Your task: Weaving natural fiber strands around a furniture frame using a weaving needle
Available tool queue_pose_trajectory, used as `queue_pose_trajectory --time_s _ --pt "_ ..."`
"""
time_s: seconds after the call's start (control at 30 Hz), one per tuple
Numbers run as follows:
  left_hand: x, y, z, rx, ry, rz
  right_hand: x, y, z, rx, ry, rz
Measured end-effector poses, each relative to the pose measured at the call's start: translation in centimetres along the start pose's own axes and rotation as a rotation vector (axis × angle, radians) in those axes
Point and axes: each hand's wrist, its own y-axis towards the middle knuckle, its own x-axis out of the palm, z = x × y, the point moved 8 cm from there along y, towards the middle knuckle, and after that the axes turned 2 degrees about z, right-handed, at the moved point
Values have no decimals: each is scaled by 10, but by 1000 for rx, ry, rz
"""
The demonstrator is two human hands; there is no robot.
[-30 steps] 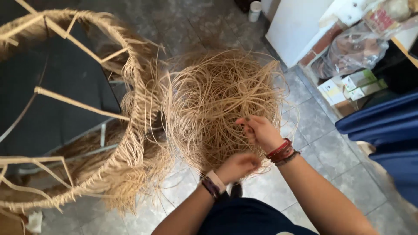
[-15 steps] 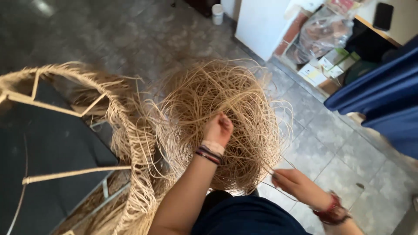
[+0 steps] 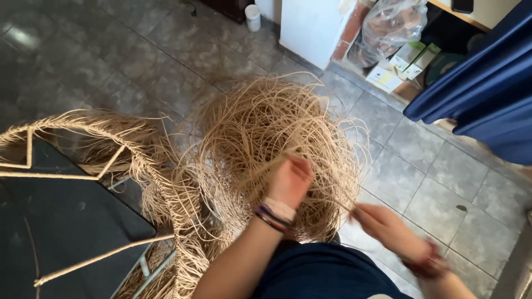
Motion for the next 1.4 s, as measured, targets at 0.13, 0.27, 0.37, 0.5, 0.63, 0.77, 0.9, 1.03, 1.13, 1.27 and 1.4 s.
queue_pose_trajectory --time_s 0.13,0.27,0.37,0.5,0.63,0.77,0.9,1.03,1.13,1.27,1.4 --pt "3 12 21 125 -414 -86 -22 -8 41 44 84 -12" --pt "40 -15 -37 56 257 -154 0 39 2 64 11 184" --pt "25 33 -69 166 53 -290 9 65 -21 -78 -106 332" --pt "28 0 8 184 -171 -233 -14 1 7 13 -115 165" --pt "41 8 4 214 -67 -250 -34 -25 -17 137 -46 178" --pt "55 23 -79 201 127 -299 -6 35 -35 -40 -27 263" --pt "68 -8 -19 25 45 -299 -27 17 1 -22 -90 281" --pt "61 -20 33 220 -2 -118 -42 -42 -8 -40 -92 80" --pt "71 -27 -13 92 83 -66 -38 -16 -10 1 66 177" --pt "65 9 -88 16 126 -268 -30 37 -28 16 -69 357" --pt "74 -1 -42 113 17 -308 -33 20 -28 -70 -62 331"
